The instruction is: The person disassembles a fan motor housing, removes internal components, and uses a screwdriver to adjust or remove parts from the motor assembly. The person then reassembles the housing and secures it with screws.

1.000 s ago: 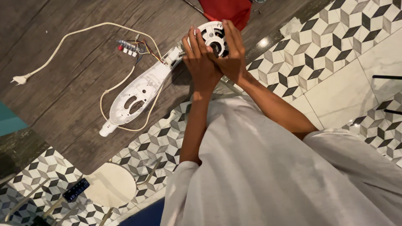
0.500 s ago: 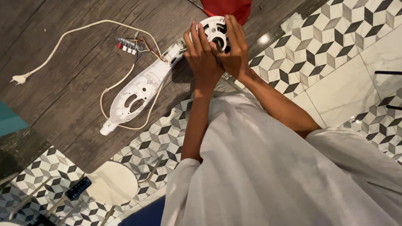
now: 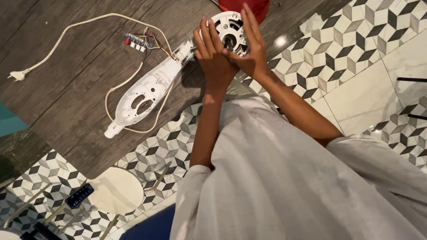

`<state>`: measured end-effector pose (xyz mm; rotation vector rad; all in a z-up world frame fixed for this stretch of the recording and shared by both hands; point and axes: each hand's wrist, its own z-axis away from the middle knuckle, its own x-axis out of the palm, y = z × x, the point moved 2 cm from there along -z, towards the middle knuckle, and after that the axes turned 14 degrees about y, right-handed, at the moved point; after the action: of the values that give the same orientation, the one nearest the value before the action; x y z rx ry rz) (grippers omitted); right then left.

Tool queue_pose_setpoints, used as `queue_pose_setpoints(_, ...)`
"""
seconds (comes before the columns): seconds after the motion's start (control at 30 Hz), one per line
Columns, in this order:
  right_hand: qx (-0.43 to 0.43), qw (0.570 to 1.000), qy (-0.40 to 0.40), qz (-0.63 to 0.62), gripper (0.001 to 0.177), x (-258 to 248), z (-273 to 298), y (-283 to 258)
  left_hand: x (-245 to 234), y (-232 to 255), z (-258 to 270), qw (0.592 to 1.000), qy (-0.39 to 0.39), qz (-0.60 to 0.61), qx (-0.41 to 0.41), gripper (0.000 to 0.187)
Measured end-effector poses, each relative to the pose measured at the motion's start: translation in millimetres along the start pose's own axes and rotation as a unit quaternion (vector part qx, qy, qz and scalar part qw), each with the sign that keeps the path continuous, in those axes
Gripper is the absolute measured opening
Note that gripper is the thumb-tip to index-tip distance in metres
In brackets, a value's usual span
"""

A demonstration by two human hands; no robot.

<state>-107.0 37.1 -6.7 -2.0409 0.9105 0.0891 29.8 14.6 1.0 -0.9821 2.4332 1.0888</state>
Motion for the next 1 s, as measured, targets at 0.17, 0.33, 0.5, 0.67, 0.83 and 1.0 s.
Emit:
queue_pose_setpoints(0.17,0.048,0.999,-0.006,-0.020,0.109,-7.8,7.6,8.4,3.0,6.3,2.3,1.000,-0.001,-0.003,0.019,0.091)
queue_pose_setpoints(0.33,0.141,0.972,-0.002,-0.186,0.115,-14.1,10.9,7.8,-0.7,14.9,-6.6,0.999,0.011,0.007,0.035,0.102)
queue_pose_setpoints(0.5,0.214,0.938,-0.024,-0.272,0.116,-25.0,29.5,7.1,-7.1,16.8,-14.6,0.998,0.036,0.022,0.052,0.128)
queue_pose_setpoints(0.67,0.259,0.931,-0.038,-0.255,0.105,-27.5,40.7,22.0,-3.4,16.7,-10.2,0.999,-0.001,0.034,0.041,0.105)
queue_pose_setpoints(0.83,0.253,0.937,-0.054,-0.236,0.095,-31.0,40.5,23.3,-11.5,9.1,-10.3,0.991,-0.060,0.114,0.037,0.114)
queue_pose_setpoints(1.0,0.226,0.941,-0.065,-0.245,0.094,-31.9,32.9,17.9,-16.6,4.9,-14.2,0.987,-0.069,0.144,0.034,0.121)
